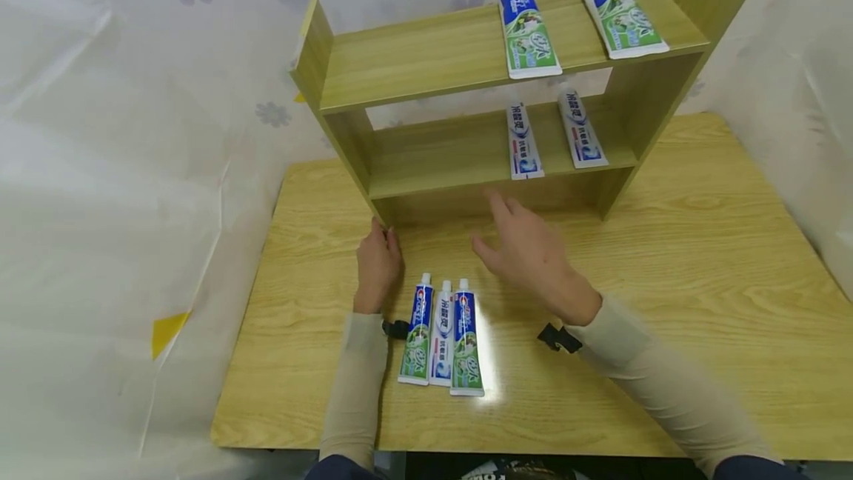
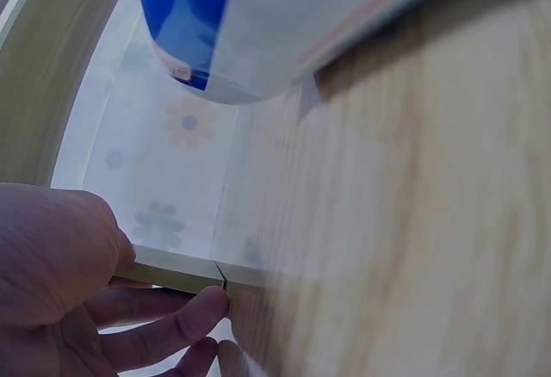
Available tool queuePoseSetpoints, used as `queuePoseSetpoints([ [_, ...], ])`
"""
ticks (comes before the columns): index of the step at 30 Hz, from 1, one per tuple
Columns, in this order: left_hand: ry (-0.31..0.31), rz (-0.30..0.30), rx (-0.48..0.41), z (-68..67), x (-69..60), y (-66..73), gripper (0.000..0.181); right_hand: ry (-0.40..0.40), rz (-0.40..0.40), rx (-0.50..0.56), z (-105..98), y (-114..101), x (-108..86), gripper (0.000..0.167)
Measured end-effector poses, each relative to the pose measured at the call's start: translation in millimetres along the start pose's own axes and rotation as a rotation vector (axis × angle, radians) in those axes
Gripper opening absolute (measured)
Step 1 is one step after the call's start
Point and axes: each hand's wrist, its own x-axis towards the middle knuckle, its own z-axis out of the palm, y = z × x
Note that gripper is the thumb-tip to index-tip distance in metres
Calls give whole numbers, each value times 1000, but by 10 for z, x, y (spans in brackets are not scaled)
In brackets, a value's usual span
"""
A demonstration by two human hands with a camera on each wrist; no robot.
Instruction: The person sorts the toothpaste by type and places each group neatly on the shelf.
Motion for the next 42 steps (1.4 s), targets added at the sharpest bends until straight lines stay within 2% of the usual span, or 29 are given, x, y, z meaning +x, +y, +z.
queuePoseSetpoints([
  [3,-19,-27,-30,-171,-40,210,28,-46,23,22,130,-41,-120,76],
  [7,-43,-38,-21,-363,-91,455,28,-104,38,72,309,-97,-264,79],
  [10,-46,-36,-7,-384,-100,504,29,-145,43,111,449,-129,-359,80],
  [15,-10,-6,-14,-302,-98,409,30,-225,79,155,691,-166,-537,80],
  [18,-9,7,-29,-270,-94,373,29,-266,117,183,800,-188,-653,78],
  [20,-7,3,-41,-215,-80,299,29,-282,141,198,850,-201,-714,78],
  [26,-11,-22,-21,-79,-30,109,32,-280,145,212,934,-220,-787,77],
  [30,-8,3,2,-55,-18,48,30,-271,143,214,971,-214,-797,76],
  [35,7,7,-4,-87,-30,109,28,-272,150,225,1003,-206,-809,75],
  [38,3,11,-36,-214,-59,262,27,-272,143,234,1028,-201,-828,75],
  [40,-1,11,-33,-255,-71,319,26,-272,140,237,1049,-195,-842,74],
  [41,-2,16,-25,-240,-65,299,27,-269,136,236,1062,-190,-849,75],
  [42,-16,4,-35,-284,-73,352,27,-266,132,232,1075,-185,-854,75],
])
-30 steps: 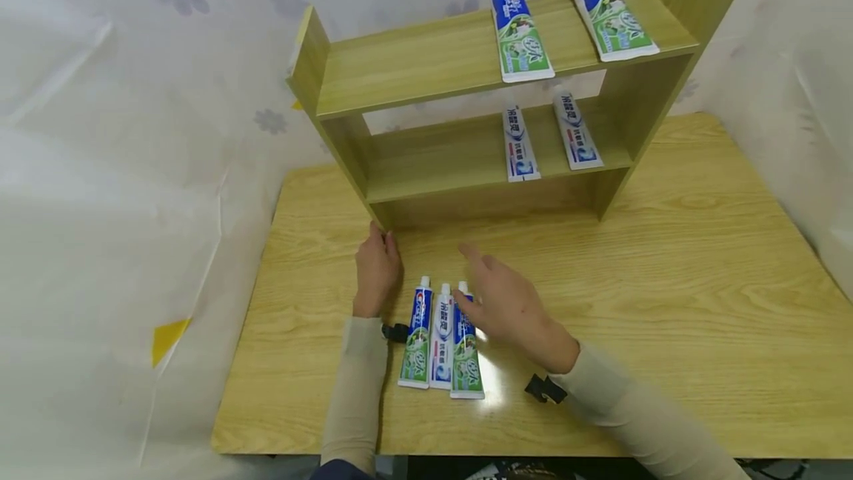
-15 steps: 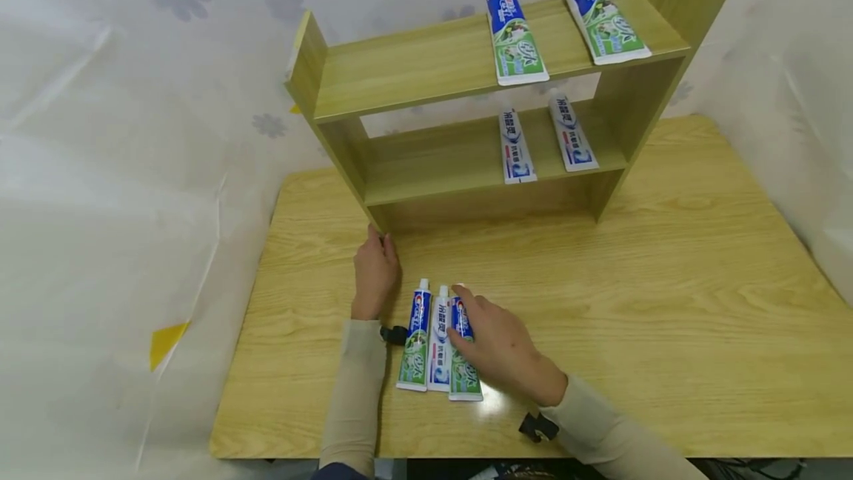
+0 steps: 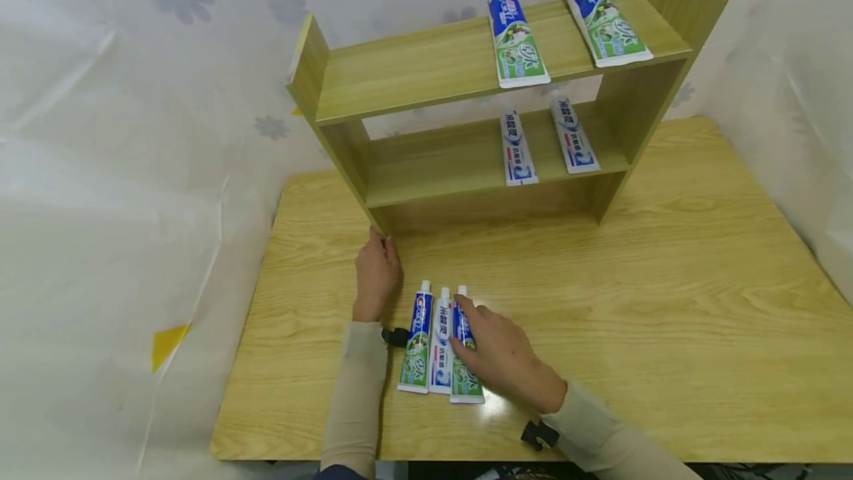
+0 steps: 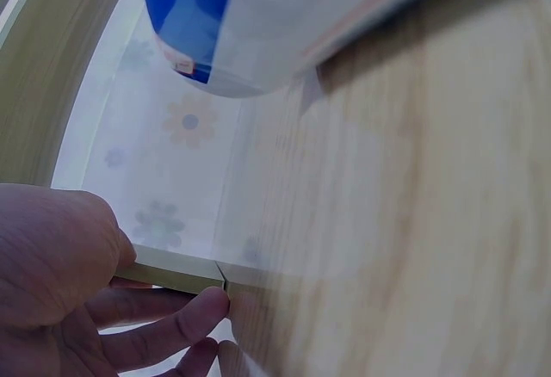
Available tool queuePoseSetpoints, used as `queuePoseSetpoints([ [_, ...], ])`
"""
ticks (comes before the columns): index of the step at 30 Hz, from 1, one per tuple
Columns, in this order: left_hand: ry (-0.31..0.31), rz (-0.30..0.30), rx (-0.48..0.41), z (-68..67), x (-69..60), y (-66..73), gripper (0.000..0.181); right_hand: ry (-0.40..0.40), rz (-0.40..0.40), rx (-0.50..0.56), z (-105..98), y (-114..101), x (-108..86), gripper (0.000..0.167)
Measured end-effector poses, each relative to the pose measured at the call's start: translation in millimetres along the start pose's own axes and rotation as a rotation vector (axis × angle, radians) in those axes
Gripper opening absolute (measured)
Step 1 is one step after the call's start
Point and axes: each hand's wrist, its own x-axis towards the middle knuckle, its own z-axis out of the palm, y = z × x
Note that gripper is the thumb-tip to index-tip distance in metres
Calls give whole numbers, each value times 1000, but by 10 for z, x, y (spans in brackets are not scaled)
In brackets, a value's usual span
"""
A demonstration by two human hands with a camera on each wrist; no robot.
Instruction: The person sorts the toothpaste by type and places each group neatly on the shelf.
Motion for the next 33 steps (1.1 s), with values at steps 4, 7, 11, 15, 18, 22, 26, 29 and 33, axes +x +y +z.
queuePoseSetpoints([
  [4,-6,11,56,187,56,-274,28,16,-10,-14,39,25,-10,76],
  [7,2,27,83,315,90,-483,29,12,-5,-10,62,32,-13,77],
  [11,9,38,81,330,91,-526,31,-16,8,7,90,37,-2,81],
  [15,13,33,72,309,84,-482,32,-32,3,-8,110,47,25,83],
  [18,8,19,36,223,58,-336,29,-39,3,-4,119,57,42,85],
  [22,-6,10,16,21,1,-30,25,-53,6,25,127,63,59,88],
  [26,-26,-4,34,-81,-19,133,23,-60,6,38,127,66,74,91],
  [29,-8,11,19,-38,-9,67,24,-67,8,45,118,66,82,91],
  [33,6,22,11,150,40,-223,31,-77,6,50,103,66,88,91],
])
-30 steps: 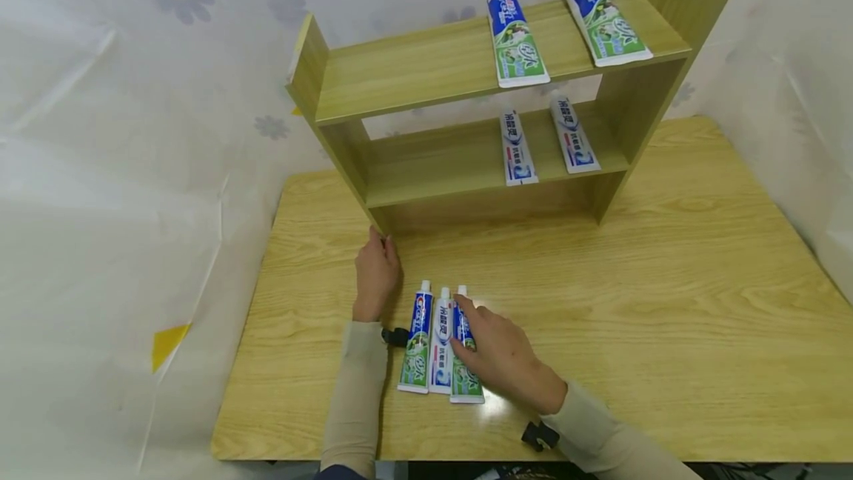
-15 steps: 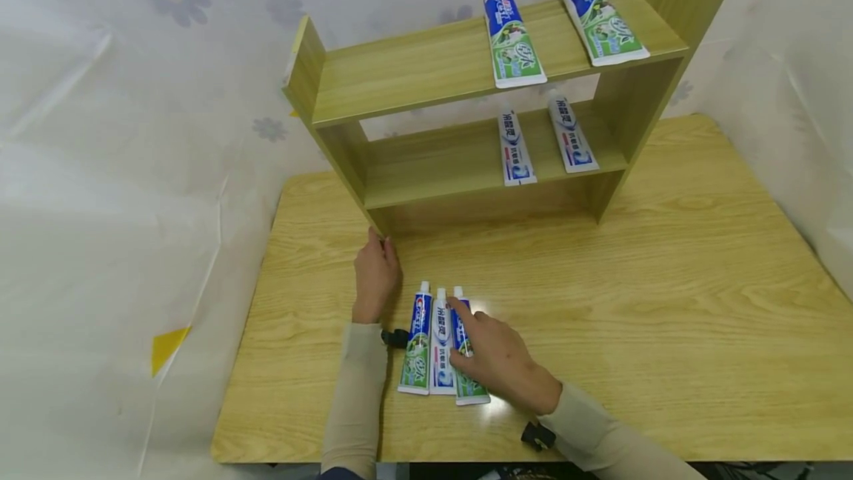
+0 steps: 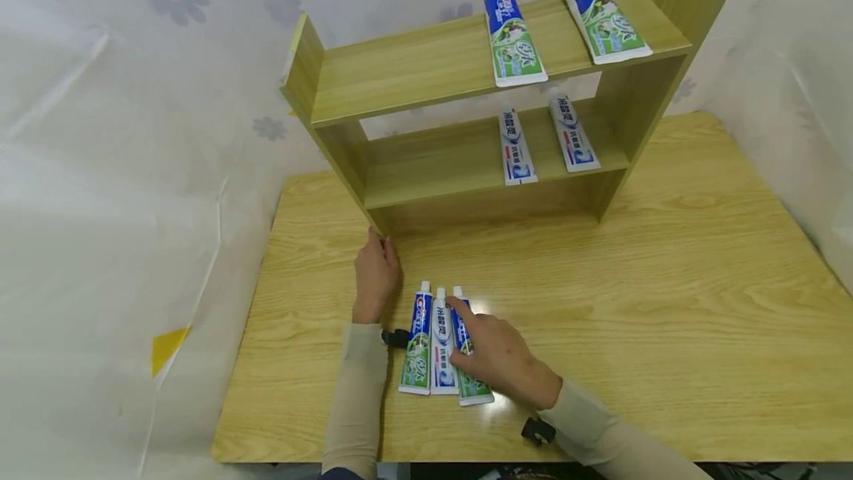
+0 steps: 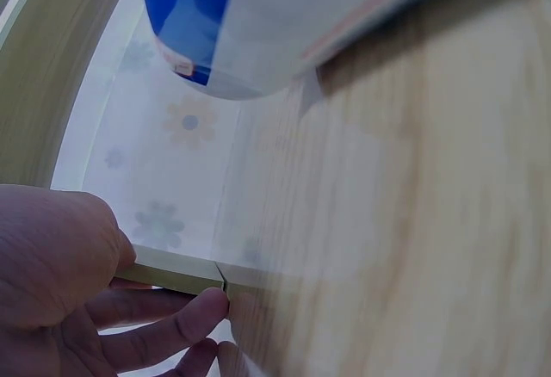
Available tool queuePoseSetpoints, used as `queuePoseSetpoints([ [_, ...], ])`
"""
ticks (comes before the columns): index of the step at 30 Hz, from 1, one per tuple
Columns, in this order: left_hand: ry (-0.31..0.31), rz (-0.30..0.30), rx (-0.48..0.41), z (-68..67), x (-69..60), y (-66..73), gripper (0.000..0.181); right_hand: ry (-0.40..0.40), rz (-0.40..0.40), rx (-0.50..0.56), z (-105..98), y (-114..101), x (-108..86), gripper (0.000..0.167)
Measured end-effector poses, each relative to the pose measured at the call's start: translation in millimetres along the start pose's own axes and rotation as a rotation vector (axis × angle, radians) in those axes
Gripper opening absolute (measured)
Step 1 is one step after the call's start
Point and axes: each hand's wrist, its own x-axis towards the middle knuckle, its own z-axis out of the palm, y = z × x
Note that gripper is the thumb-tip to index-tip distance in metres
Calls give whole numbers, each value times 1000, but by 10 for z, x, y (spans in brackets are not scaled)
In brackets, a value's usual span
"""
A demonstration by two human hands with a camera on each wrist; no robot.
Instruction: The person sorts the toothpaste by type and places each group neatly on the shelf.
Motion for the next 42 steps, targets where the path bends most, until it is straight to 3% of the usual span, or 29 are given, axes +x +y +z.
queuePoseSetpoints([
  [3,9,21,31,133,34,-198,35,-3,-12,11,-8,5,0,90],
  [9,35,58,65,211,52,-320,35,-11,-29,75,-19,42,-5,88],
  [13,17,22,32,158,39,-222,32,-9,-48,95,-33,83,-4,87],
  [20,37,48,-33,-135,-33,221,22,46,-87,54,-87,144,-13,89],
  [26,44,48,15,-165,-46,264,20,94,-107,62,-200,151,-14,90],
  [29,-7,-5,8,-228,-42,361,21,103,-112,79,-264,139,-9,89],
  [31,-4,-1,10,-131,-20,212,29,109,-119,84,-304,131,-3,89],
  [34,0,6,2,-124,-19,185,32,121,-131,88,-375,106,11,89],
  [36,28,32,5,-15,-1,30,35,132,-137,85,-433,74,18,89],
  [38,16,16,8,-22,1,45,31,142,-134,82,-494,38,28,88],
  [40,27,21,14,81,22,-99,32,152,-128,74,-549,4,38,88],
  [42,29,22,4,58,14,-70,29,168,-126,58,-593,-20,49,87],
])
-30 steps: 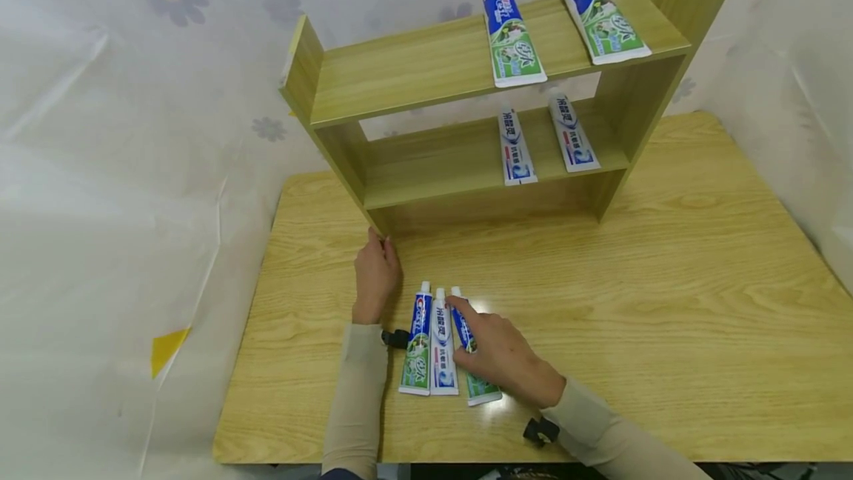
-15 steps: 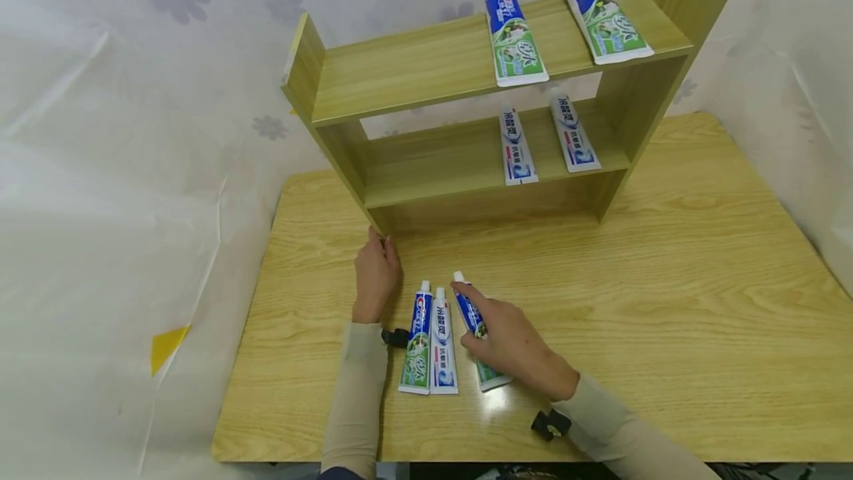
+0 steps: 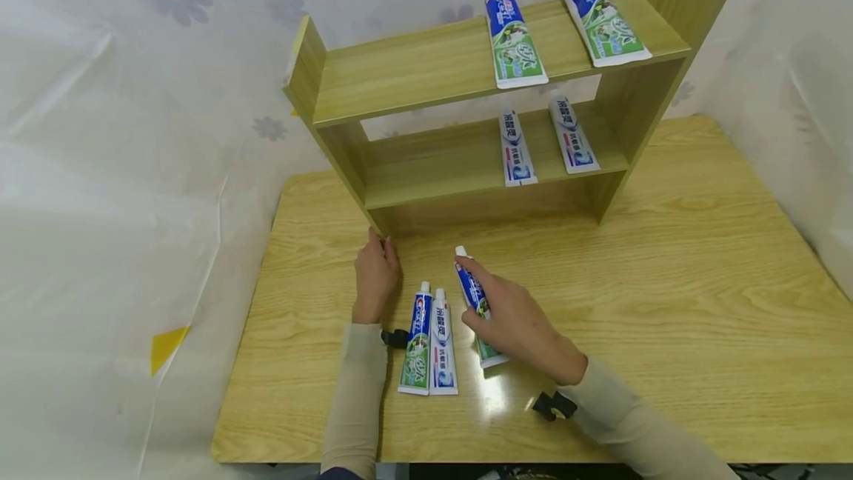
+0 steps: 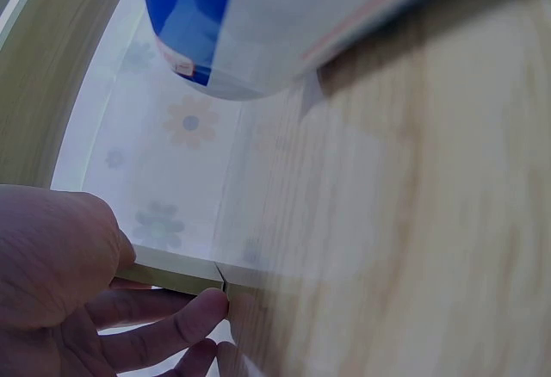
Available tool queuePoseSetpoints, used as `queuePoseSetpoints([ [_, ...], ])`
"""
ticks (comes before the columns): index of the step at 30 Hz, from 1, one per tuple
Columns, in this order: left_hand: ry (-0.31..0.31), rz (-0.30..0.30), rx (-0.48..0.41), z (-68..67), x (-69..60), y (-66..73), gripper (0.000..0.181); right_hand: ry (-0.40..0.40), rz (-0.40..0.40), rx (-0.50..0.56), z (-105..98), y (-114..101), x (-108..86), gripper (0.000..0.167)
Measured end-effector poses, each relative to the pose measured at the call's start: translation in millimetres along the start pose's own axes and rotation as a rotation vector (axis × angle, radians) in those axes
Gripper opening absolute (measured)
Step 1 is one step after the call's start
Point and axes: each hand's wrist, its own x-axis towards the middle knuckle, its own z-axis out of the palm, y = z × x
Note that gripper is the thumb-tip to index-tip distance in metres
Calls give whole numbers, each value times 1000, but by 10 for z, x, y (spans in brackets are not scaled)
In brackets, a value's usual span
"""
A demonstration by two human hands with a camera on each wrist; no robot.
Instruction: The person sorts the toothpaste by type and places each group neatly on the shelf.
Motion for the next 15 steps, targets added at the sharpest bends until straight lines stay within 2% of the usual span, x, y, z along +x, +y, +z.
queuePoseSetpoints([
  [5,14,22,-22,-150,-35,191,23,38,-7,-43,-61,-24,31,87],
  [11,1,-22,-17,-26,-5,41,25,53,-36,-46,-120,-60,58,87],
  [15,7,-7,-14,-114,-22,170,24,66,-56,-46,-184,-114,86,88],
])
